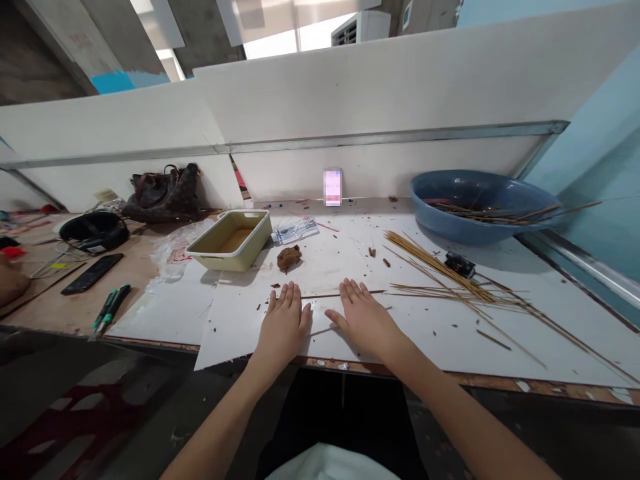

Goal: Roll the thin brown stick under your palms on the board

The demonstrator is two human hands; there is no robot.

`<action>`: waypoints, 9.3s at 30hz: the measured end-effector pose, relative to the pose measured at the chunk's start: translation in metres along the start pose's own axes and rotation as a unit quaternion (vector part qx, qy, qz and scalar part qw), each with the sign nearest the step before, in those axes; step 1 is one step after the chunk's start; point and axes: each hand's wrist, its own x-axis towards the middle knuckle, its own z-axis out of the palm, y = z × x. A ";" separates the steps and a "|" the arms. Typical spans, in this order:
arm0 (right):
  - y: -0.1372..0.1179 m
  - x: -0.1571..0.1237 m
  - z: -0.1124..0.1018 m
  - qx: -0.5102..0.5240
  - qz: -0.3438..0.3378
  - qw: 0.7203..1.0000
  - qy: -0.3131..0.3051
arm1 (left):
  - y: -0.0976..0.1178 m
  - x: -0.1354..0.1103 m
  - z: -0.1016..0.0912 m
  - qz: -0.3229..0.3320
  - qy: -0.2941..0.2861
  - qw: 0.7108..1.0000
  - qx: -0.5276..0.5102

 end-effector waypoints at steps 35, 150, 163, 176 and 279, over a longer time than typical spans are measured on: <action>0.000 -0.038 0.019 -0.020 -0.024 0.998 0.061 | -0.017 -0.038 0.003 0.028 0.007 1.000 0.002; -0.015 -0.031 0.002 0.068 -0.029 0.997 0.005 | 0.043 -0.023 0.003 0.109 -0.043 0.990 -0.073; -0.004 -0.003 -0.002 0.061 -0.033 0.998 -0.011 | 0.035 0.003 0.001 0.088 -0.047 0.993 -0.057; -0.002 -0.004 0.003 0.069 -0.058 0.996 0.006 | 0.035 -0.004 0.001 0.057 -0.051 0.996 -0.052; -0.045 -0.041 0.009 0.049 -0.032 0.997 0.059 | -0.015 -0.069 -0.001 0.022 0.035 0.999 -0.020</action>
